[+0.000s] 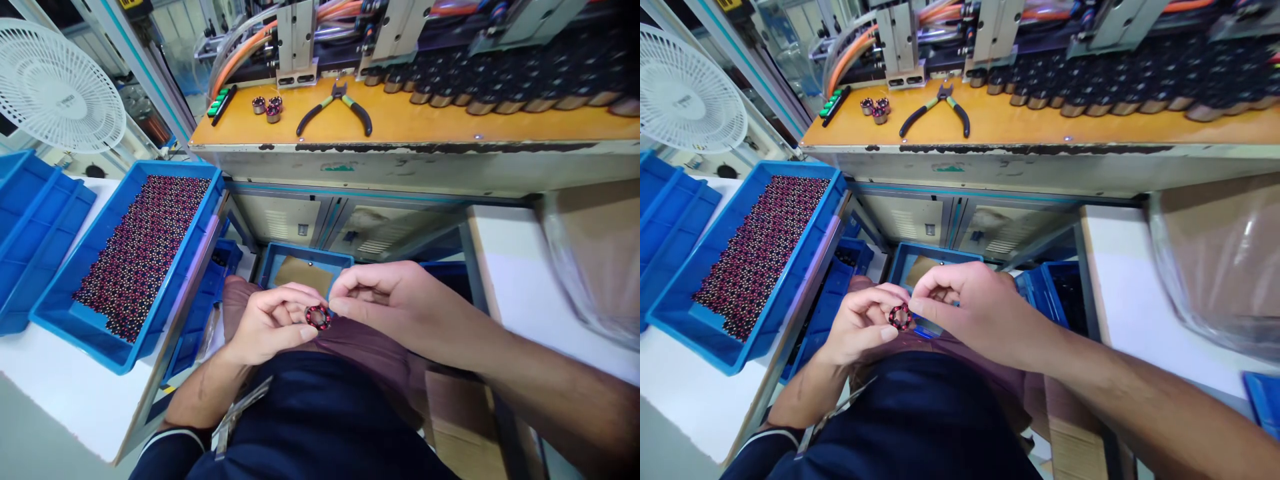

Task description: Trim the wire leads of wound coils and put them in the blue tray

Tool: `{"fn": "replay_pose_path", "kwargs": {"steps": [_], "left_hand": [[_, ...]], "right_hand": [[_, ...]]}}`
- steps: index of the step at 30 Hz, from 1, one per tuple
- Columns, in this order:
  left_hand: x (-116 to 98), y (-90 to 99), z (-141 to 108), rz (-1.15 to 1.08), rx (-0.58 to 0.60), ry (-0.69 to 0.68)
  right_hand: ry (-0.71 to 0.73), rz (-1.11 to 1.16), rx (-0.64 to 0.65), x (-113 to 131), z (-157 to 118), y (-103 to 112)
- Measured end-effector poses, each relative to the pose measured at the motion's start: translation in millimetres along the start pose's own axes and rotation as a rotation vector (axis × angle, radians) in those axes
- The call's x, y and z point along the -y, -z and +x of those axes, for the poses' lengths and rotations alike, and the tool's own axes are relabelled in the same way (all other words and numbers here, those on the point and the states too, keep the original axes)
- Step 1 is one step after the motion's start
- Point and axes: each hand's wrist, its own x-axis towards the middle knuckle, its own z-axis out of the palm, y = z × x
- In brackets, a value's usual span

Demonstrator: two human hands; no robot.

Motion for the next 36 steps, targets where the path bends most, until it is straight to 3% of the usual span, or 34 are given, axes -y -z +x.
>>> {"fn": "replay_pose_path", "kwargs": {"steps": [4,11,17,26,36], "left_hand": [[-0.1,0.3,-1.0,0.0,0.004,0.02],[4.0,3.3,-0.6,-0.076,0.044,0.058],[6.2,2.5,3.0,-0.161,0.069,0.101],[6.5,4.1,4.3,-0.14,0.037,0.049],[2.0,5.7,5.0,-0.081,0.103,-0.017]], "right_hand": [[-0.002,-0.094,0.06,4.1,2.0,0.5],[0.125,-0.199,0.118,7.6,4.6,3.9],[0.176,-0.154,0.071,4.7,2.3,1.7],[0.152,-0.058,0.076,0.3,0.6,-2.6],[0.141,-0.033,0.082,-1.3,0.2,-2.5]]}}
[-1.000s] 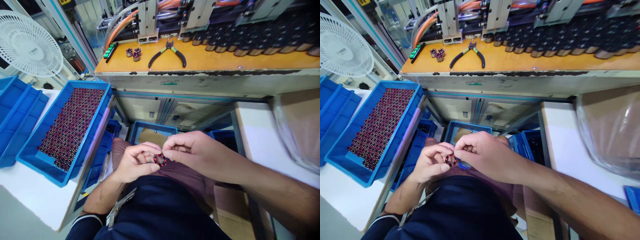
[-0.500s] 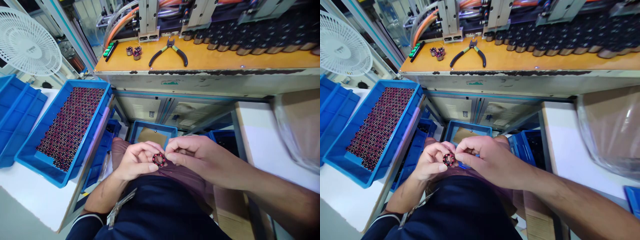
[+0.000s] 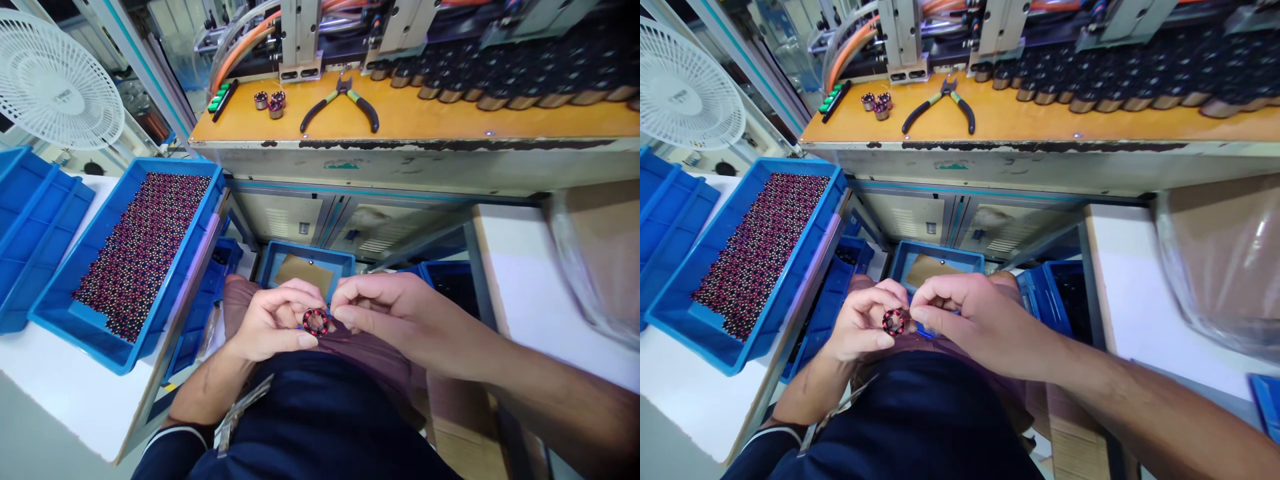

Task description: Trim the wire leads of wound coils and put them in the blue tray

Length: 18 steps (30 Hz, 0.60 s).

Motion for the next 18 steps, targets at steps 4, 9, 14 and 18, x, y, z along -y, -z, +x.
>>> {"fn": "replay_pose_path", "kwargs": {"steps": [4,9,14,18], "left_hand": [[-0.8,0.0,1.3,0.003,0.007,-0.009],[1.0,0.2,2.3,0.077,-0.039,-0.045],[0.2,0.3,2.5,0.136,-0.024,-0.069],[-0.8,-0.5,2.0,0.054,-0.004,-0.015]], "right_hand": [[0.014,0.007,-0.004,3.3,-1.1,-0.2],[0.031,0.004,-0.001,4.6,-1.9,-3.9],[0.051,-0.058,-0.002,3.8,-6.4,-4.5],[0.252,-0.251,0.014,-0.7,-13.1,6.8]]}}
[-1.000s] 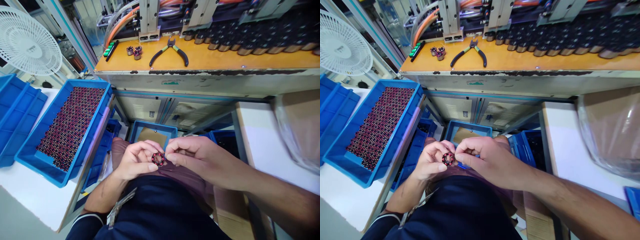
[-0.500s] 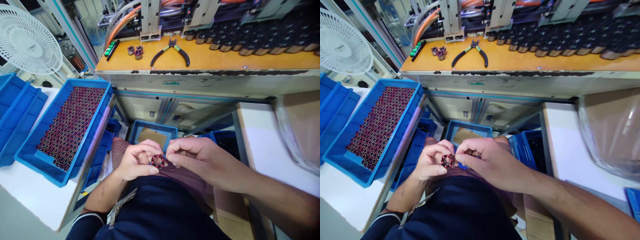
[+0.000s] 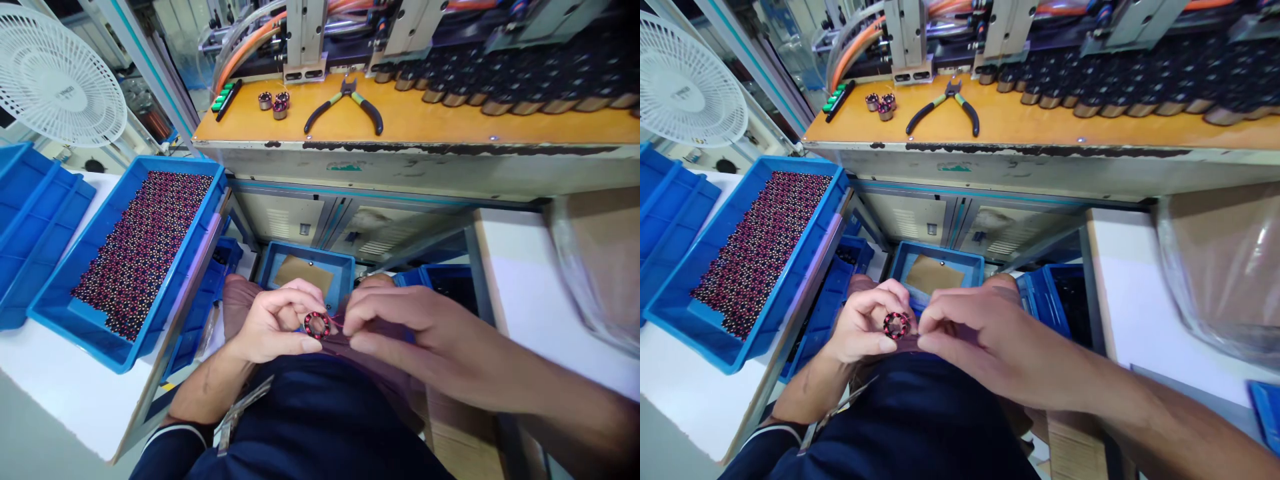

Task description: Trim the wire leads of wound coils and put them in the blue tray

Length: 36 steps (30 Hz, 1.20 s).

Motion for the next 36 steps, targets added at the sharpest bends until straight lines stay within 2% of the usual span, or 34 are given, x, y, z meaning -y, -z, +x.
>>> {"fn": "replay_pose_path", "kwargs": {"steps": [4,8,16,24,30,36], "left_hand": [[2.0,-1.2,-2.2,-0.176,0.052,0.096],[5.7,-3.5,-3.2,-0.276,0.038,0.183],[3.4,-5.8,-1.9,-0.262,-0.081,0.282],[7.6,-2.2,-3.3,-0.407,0.073,0.256],[8.3,-1.2,-3.9,-0.429,0.049,0.263],[7.6,-1.0,-4.5,-0.454,0.096,0.278]], "right_hand": [[0.293,-0.241,-0.15,-9.6,-2.0,5.5],[0.435,-0.275,-0.11,-13.3,4.0,-0.6],[0.422,-0.229,-0.1,-13.2,7.4,-6.3],[0.478,-0.238,-0.121,-12.3,8.9,-6.9],[0.503,-0.272,-0.172,-9.2,7.7,-9.7],[0.576,-0.2,-0.197,-15.0,10.2,-16.3]]}}
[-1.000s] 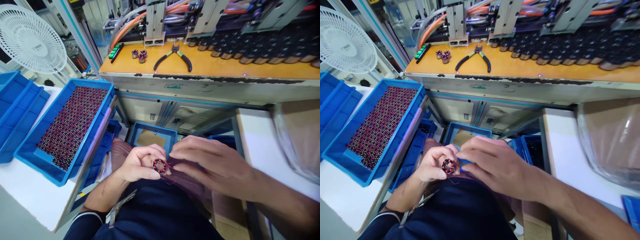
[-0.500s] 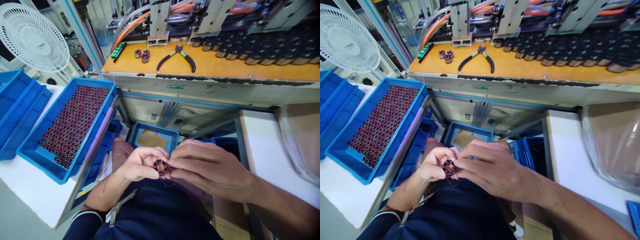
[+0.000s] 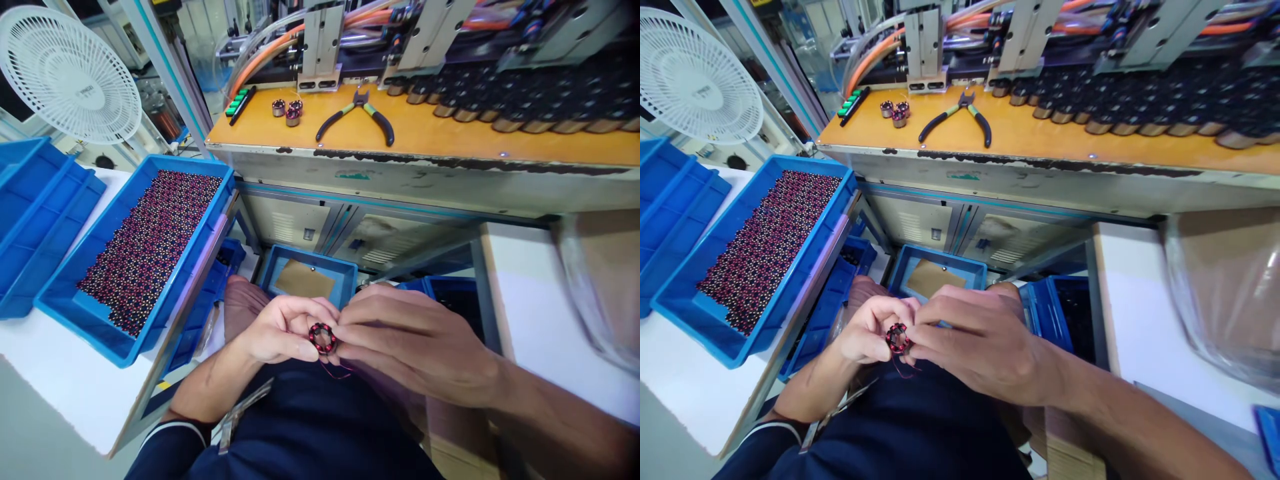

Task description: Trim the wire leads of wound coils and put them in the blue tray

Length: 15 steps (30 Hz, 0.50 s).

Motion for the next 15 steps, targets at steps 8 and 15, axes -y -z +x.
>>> {"fn": "replay_pose_path", "kwargs": {"steps": [8,15], "left_hand": [[-2.6,0.5,-0.7,0.119,-0.014,-0.064],[-3.8,-0.9,2.3,0.475,-0.118,-0.325]], "right_hand": [[-0.048,-0.003,-0.09,0.9,-5.4,-6.7],[-0.197,-0.098,-0.254,7.8,-7.8,-25.6]]}}
